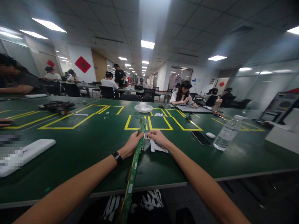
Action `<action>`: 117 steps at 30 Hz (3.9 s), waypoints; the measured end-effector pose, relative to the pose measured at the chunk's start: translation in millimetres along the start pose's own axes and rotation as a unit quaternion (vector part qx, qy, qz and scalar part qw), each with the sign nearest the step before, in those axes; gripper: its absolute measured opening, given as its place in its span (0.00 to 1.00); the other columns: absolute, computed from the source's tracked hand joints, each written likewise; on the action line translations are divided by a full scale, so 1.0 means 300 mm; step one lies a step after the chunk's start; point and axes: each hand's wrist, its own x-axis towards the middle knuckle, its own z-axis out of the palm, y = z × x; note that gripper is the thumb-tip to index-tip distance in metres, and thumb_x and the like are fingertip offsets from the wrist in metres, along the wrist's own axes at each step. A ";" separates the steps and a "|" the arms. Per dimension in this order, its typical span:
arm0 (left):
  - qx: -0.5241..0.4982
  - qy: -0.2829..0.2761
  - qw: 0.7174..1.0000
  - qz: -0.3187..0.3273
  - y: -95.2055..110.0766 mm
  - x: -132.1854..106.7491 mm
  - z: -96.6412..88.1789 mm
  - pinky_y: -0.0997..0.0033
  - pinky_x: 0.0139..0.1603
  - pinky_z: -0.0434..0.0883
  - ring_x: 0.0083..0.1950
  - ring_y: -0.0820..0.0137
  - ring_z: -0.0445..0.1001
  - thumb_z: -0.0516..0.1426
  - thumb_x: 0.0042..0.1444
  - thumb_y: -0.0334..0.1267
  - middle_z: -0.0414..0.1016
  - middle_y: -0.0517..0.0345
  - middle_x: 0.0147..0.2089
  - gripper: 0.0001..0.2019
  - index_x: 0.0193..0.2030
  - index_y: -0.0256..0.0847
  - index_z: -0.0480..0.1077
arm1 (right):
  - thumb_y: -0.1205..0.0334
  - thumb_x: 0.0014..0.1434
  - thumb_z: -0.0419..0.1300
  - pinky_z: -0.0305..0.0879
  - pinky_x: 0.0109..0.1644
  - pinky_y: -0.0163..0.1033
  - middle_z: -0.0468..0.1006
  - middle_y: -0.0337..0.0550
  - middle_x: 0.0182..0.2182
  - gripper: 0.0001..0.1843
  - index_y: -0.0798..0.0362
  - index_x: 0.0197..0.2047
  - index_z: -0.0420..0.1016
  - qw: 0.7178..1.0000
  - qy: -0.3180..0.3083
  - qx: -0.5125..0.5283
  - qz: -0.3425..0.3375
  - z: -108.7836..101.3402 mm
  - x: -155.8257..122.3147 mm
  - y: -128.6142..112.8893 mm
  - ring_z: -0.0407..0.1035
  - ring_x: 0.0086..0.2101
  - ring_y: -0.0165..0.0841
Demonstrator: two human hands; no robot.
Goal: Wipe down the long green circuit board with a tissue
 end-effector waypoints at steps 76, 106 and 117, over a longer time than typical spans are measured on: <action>0.525 0.029 0.814 0.248 0.007 0.106 -0.242 0.57 0.57 0.61 0.52 0.62 0.64 0.45 0.62 0.46 0.66 0.50 0.48 0.18 0.49 0.39 0.67 | 0.60 0.62 0.49 0.53 0.50 0.45 0.64 0.52 0.50 0.14 0.52 0.48 0.68 0.805 0.165 -0.563 0.093 -0.292 -0.033 0.164 0.58 0.51 0.41; 0.593 -0.142 0.764 0.214 0.012 0.053 -0.178 0.53 0.56 0.58 0.62 0.58 0.57 0.44 0.62 0.47 0.60 0.54 0.64 0.19 0.58 0.53 0.64 | 0.70 0.59 0.50 0.50 0.52 0.46 0.68 0.49 0.50 0.22 0.46 0.55 0.69 0.789 0.196 -0.576 0.085 -0.303 -0.036 0.139 0.57 0.52 0.41; 0.543 -0.187 0.774 0.268 0.095 -0.025 -0.061 0.70 0.42 0.62 0.36 0.68 0.70 0.44 0.63 0.45 0.74 0.55 0.33 0.19 0.36 0.42 0.73 | 0.58 0.66 0.43 0.53 0.52 0.40 0.69 0.48 0.49 0.21 0.47 0.59 0.65 0.820 0.083 -0.566 -0.035 -0.164 -0.029 0.033 0.60 0.50 0.37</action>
